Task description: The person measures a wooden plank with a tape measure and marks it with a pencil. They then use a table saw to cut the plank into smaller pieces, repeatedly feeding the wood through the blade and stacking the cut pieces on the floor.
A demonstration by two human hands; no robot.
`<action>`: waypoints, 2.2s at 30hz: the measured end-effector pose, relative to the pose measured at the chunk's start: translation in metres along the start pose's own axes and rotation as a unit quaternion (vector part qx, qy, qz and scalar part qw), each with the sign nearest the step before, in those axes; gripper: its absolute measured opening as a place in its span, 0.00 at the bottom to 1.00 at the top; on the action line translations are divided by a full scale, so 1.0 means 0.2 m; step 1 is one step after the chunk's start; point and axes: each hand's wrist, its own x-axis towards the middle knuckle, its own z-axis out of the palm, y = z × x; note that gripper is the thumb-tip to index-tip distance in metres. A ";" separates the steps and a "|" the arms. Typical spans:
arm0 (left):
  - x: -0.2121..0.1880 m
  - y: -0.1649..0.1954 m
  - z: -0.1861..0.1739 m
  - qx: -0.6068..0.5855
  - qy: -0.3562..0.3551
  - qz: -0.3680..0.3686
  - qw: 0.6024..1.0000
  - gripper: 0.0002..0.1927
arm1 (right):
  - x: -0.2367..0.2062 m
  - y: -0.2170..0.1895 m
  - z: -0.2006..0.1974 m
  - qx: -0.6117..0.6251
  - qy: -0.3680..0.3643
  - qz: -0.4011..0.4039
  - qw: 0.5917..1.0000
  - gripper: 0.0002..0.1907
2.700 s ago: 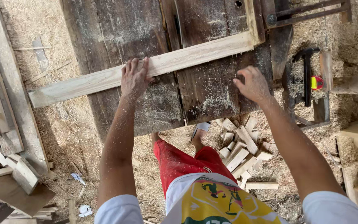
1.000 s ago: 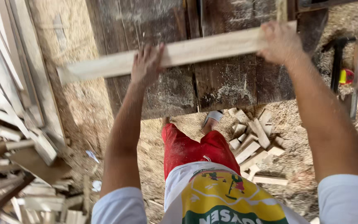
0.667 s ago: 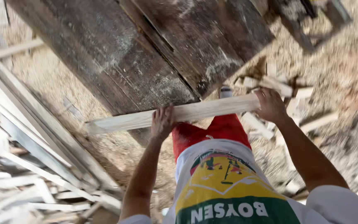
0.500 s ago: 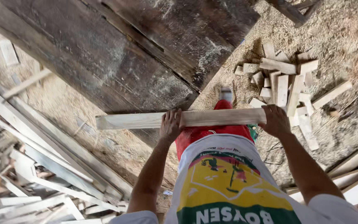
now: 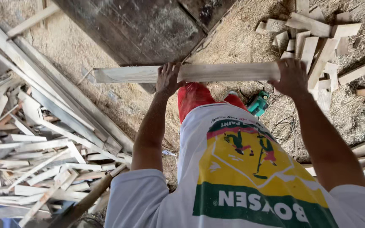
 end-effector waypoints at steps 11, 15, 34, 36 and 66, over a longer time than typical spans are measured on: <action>-0.12 -0.16 -0.04 -0.033 0.066 -0.140 0.987 0.53 | 0.62 -0.01 -0.46 -0.130 0.019 -0.165 0.978 0.49; -0.08 -0.31 -0.02 -0.031 0.038 -0.172 0.984 0.49 | 0.90 -0.09 -0.57 -0.165 0.017 -0.188 0.968 0.50; 0.36 -1.07 -0.11 -0.027 0.060 -0.329 0.942 0.57 | 2.31 -0.76 -0.71 -0.236 -0.024 -0.333 0.912 0.52; 0.44 -1.12 -0.12 -0.021 0.052 -0.331 0.942 0.61 | 2.44 -0.78 -0.71 -0.257 -0.027 -0.348 0.901 0.47; 0.97 -1.20 0.01 0.011 0.087 -0.257 0.962 0.45 | 2.80 -0.70 -0.63 -0.287 -0.013 -0.325 0.901 0.48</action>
